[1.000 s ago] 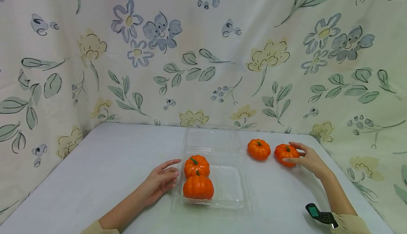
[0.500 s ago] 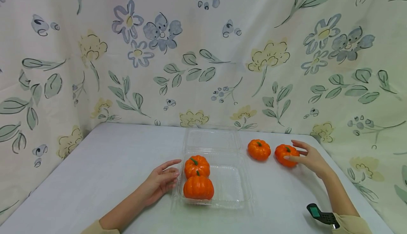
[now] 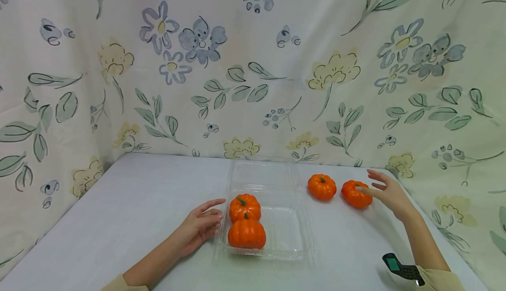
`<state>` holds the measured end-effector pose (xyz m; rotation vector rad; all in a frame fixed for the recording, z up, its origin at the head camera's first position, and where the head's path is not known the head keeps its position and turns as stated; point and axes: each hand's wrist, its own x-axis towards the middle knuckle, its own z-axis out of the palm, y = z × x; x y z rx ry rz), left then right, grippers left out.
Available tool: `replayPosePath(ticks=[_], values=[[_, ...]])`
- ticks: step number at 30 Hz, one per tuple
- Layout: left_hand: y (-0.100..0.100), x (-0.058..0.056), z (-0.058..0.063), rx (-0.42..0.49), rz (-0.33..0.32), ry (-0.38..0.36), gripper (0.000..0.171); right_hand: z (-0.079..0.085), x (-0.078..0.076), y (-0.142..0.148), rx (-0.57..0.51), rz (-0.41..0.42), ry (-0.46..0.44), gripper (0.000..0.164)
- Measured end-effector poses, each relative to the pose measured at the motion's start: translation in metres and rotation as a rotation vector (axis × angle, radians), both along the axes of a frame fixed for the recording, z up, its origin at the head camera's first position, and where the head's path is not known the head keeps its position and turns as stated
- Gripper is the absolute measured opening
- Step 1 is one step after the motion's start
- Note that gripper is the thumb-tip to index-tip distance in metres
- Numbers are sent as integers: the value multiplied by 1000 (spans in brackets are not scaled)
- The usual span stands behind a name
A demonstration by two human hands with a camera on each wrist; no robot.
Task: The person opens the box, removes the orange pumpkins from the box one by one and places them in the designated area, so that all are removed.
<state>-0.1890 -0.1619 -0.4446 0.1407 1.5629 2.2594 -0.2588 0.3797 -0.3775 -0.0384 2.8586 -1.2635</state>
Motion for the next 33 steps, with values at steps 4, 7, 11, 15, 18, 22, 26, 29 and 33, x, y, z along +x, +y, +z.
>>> replayPosePath(ticks=[4, 7, 11, 15, 18, 22, 26, 29, 33], values=[[0, 1, 0, -2, 0, -3, 48, 5, 2, -5, -12, -37, 2, 86], [0, 1, 0, 0, -1, -3, 48, 9, 4, -10, -16, -55, 13, 86], [0, 1, 1, -2, 0, -3, 49, 15, 7, -20, -16, -52, 42, 85], [0, 1, 1, -7, -1, 0, 49, 21, 9, -32, -20, -33, 71, 83], [0, 0, 1, -8, -5, 4, 49, 25, 11, -41, -31, -16, 91, 82], [0, 0, 1, -6, -9, 9, 49, 30, 14, -53, -41, 14, 117, 79], [0, 1, 1, -1, -10, 9, 49, 33, 17, -64, -44, 45, 141, 76], [0, 1, 0, 1, -10, 10, 49, 34, 18, -72, -54, 68, 155, 73], [0, 1, 0, 1, -11, 12, 49, 36, 20, -83, -79, 104, 182, 71]])
